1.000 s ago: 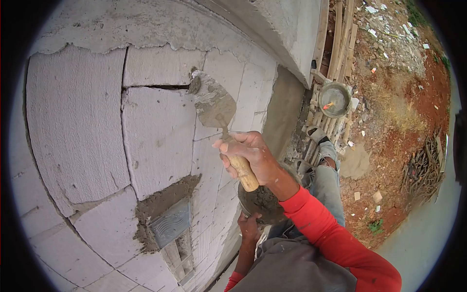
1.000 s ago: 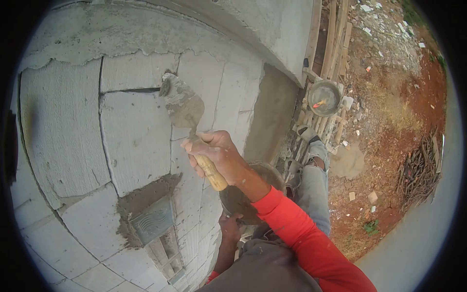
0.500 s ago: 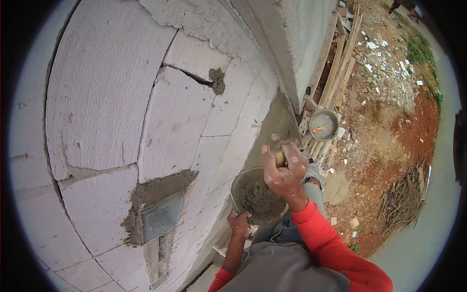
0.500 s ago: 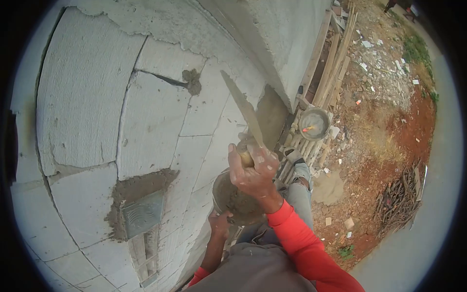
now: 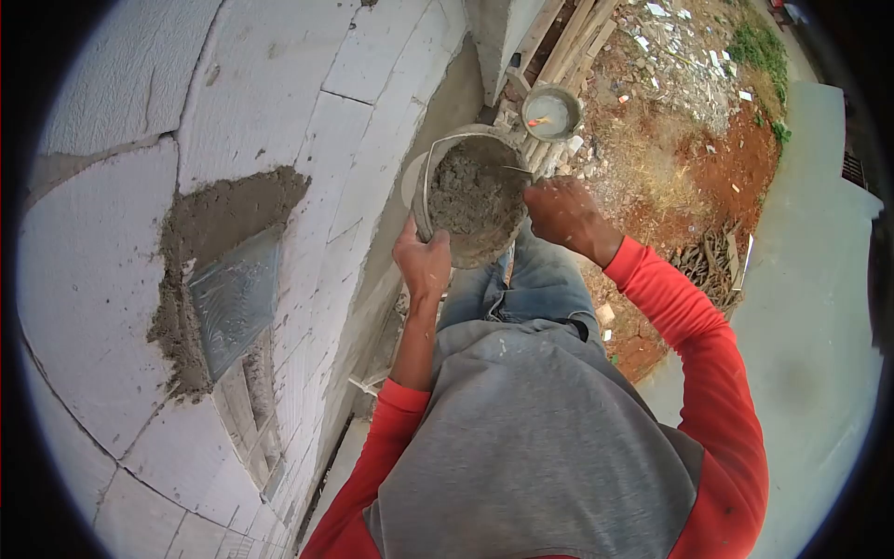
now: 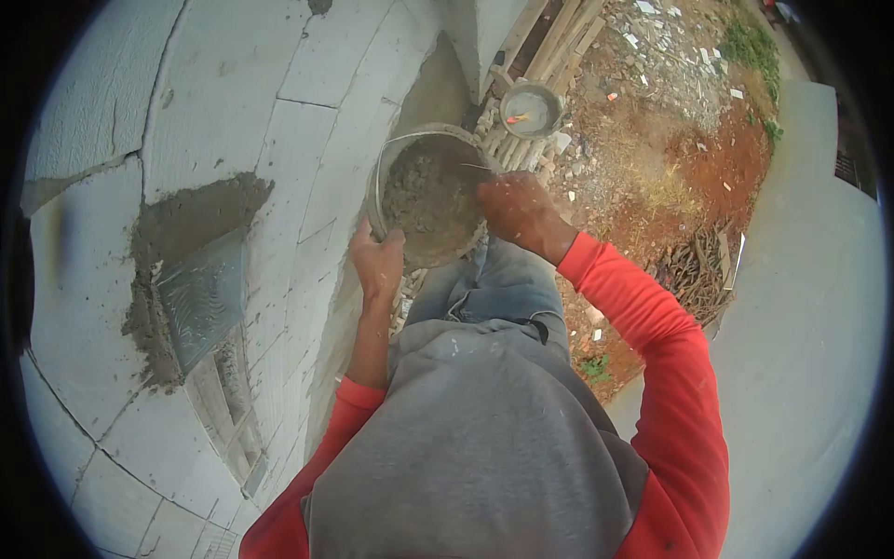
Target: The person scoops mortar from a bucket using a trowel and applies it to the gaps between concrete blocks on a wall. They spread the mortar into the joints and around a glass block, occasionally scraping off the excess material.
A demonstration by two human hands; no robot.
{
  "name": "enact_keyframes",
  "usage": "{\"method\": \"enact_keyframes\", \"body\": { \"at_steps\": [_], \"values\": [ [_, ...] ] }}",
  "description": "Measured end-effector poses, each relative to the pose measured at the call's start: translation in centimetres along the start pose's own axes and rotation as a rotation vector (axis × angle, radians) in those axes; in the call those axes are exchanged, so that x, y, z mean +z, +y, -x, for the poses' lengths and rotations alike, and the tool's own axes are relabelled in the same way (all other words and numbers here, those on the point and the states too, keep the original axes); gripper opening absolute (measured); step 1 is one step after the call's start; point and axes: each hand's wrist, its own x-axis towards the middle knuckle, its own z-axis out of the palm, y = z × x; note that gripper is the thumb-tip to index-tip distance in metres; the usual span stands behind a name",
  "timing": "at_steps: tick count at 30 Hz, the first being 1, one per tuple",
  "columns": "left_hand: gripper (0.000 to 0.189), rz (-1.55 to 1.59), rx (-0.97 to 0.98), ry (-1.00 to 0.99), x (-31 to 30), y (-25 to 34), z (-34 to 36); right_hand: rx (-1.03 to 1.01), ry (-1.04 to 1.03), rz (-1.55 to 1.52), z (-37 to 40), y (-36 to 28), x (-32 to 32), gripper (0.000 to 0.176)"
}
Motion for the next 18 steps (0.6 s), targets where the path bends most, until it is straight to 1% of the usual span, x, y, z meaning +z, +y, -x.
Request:
{"method": "enact_keyframes", "body": {
  "at_steps": [2,3,5,8,11,12,15,18],
  "values": [
    [0.055,-0.012,0.036,-0.009,0.6,1.2,0.0,-0.039,-0.193,-0.049,-1.3,-0.9,0.2,0.024],
    [0.055,-0.019,0.053,-0.016,0.6,1.4,0.0,-0.090,-0.176,-0.086,-1.1,-1.3,0.7,0.027],
    [0.054,0.001,0.012,-0.047,0.7,1.4,0.1,-0.182,-0.141,-0.152,-0.3,-1.1,2.0,0.033],
    [0.053,0.122,-0.018,-0.083,0.8,0.2,0.5,-0.001,-0.318,-0.636,-0.1,0.4,3.7,0.043],
    [0.055,0.266,-0.073,-0.046,0.2,-0.4,0.8,0.358,-0.525,-0.991,1.6,-1.9,0.1,0.040],
    [0.056,0.311,-0.100,-0.025,-0.1,-0.6,1.0,0.230,-0.572,-1.177,1.9,-0.8,3.1,0.028],
    [0.059,0.424,-0.250,-0.033,-1.1,-2.7,1.0,0.210,-0.316,-1.576,4.1,-3.2,2.8,0.022],
    [0.059,0.508,-0.251,0.000,-1.8,-3.5,1.3,0.070,-0.139,-1.794,3.2,-4.6,2.0,0.020]
  ]
}}
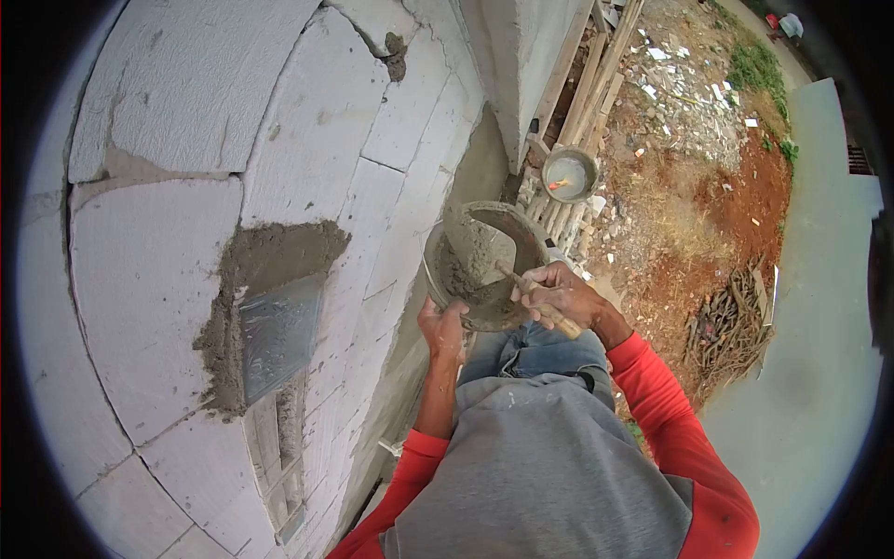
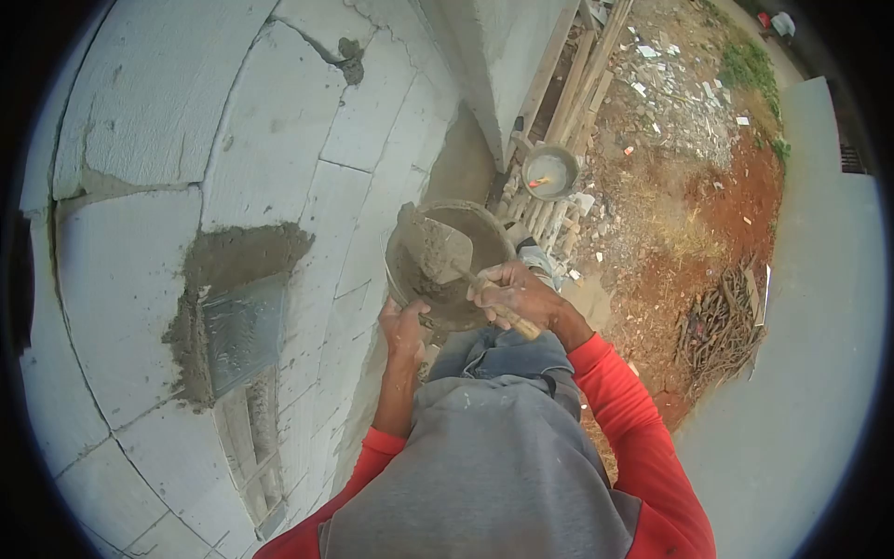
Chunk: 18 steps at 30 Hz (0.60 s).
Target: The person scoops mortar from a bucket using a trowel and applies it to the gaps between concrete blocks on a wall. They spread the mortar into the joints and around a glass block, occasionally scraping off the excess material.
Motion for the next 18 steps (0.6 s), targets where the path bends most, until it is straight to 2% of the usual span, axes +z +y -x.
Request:
{"method": "enact_keyframes", "body": {
  "at_steps": [4,8,11,12,15,16,17,18],
  "values": [
    [0.066,-0.090,-0.037,0.007,-4.0,-1.6,0.2,-0.373,0.147,-0.116,-1.8,-4.5,3.4,0.028],
    [0.061,-0.113,-0.023,0.089,-7.5,-3.2,1.3,-0.789,0.503,-0.153,-3.5,-8.6,6.1,0.031],
    [0.063,-0.113,-0.068,0.186,-9.7,-3.4,3.2,-1.167,0.897,-0.133,-5.6,-11.0,8.2,0.033],
    [0.063,-0.118,-0.076,0.219,-10.4,-3.4,3.9,-1.218,1.025,-0.126,-6.7,-11.0,8.3,0.035],
    [0.066,-0.131,-0.017,0.303,-12.1,-4.0,6.2,-1.333,1.212,-0.247,-12.1,-10.7,8.8,0.035],
    [0.067,-0.133,0.012,0.329,-12.5,-4.0,6.3,-1.389,1.301,-0.251,-16.3,-10.2,8.6,0.011],
    [0.067,-0.110,0.009,0.339,-12.8,-4.0,5.9,-1.306,1.152,-0.115,-20.6,-9.3,9.0,0.012],
    [0.066,-0.090,-0.015,0.349,-13.2,-4.5,6.0,-1.246,1.087,0.257,-22.0,-9.3,10.3,0.019]
  ]
}}
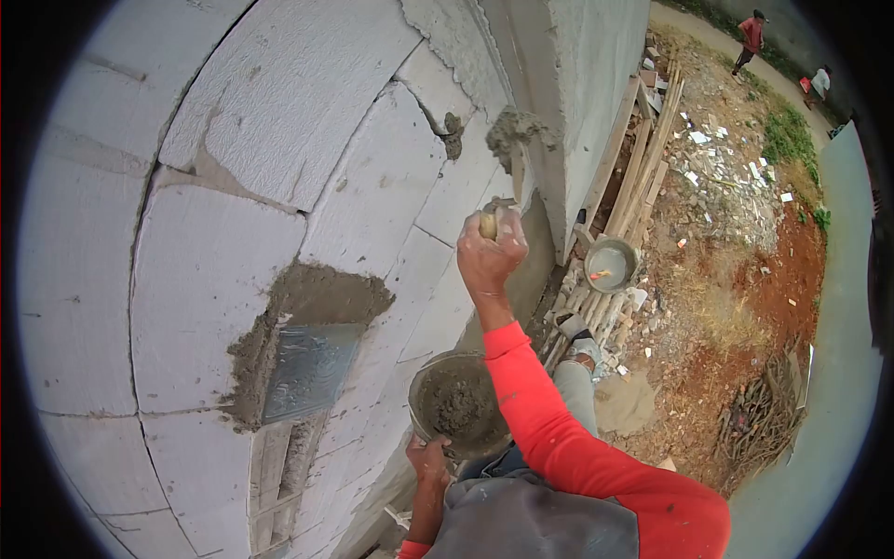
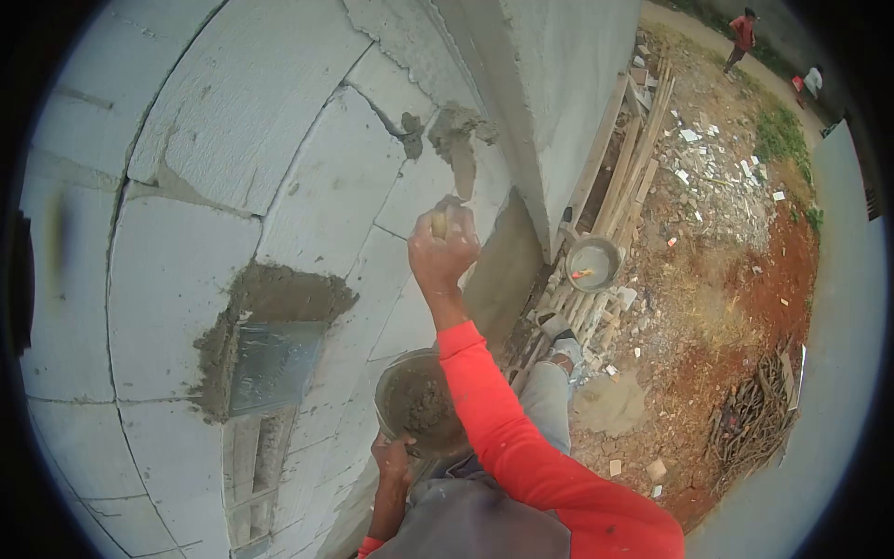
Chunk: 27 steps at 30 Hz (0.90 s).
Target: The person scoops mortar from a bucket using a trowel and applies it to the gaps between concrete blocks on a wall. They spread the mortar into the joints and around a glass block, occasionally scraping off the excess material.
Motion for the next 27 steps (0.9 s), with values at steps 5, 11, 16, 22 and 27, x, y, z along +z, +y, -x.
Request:
{"method": "enact_keyframes", "body": {
  "at_steps": [5,11,16,22,27],
  "values": [
    [0.060,0.111,-0.032,0.041,-2.1,-1.6,1.9,-0.217,-0.245,-0.325,6.9,-12.9,2.1,0.021],
    [0.061,0.090,-0.155,-0.010,-0.4,-1.7,-0.7,-0.170,-0.541,0.132,9.5,-8.3,-3.7,0.010],
    [0.067,0.029,-0.239,-0.068,2.1,-1.3,-1.8,0.108,-0.399,0.137,7.0,-5.6,-8.1,0.008],
    [0.071,-0.055,-0.211,-0.129,3.7,0.3,-1.4,0.549,-0.526,0.304,3.6,-6.0,-10.1,0.021],
    [0.076,-0.030,-0.164,-0.146,4.1,0.5,-1.6,0.520,-0.636,0.226,2.3,-3.5,-8.3,0.027]
  ]
}}
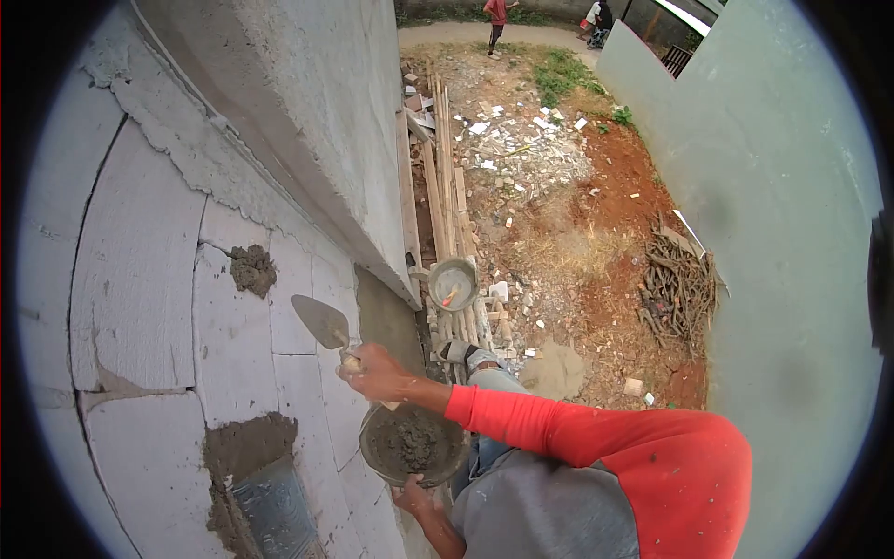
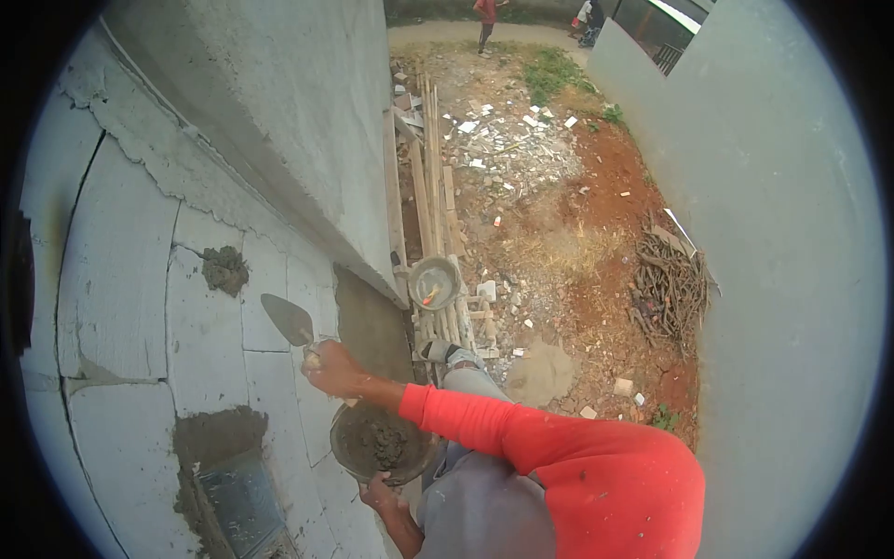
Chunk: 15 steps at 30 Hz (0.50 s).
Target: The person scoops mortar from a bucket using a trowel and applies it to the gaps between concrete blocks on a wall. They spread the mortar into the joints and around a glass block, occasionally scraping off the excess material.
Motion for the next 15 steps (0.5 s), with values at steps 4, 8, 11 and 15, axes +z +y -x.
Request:
{"method": "enact_keyframes", "body": {
  "at_steps": [4,8,11,15],
  "values": [
    [0.072,-0.030,0.005,0.022,0.1,0.7,0.9,-0.239,0.123,-0.160,-0.2,-2.2,1.0,0.027],
    [0.063,0.088,0.027,0.069,-0.6,0.1,0.7,0.253,-0.131,-0.485,-2.6,-5.2,0.4,0.023],
    [0.061,0.181,0.089,0.109,-1.4,-0.2,1.1,0.109,-0.006,-0.550,-4.1,-6.4,1.6,0.024],
    [0.059,0.131,0.019,0.163,-2.6,-0.7,1.7,0.154,0.008,-0.585,-7.6,-7.0,3.6,0.019]
  ]
}}
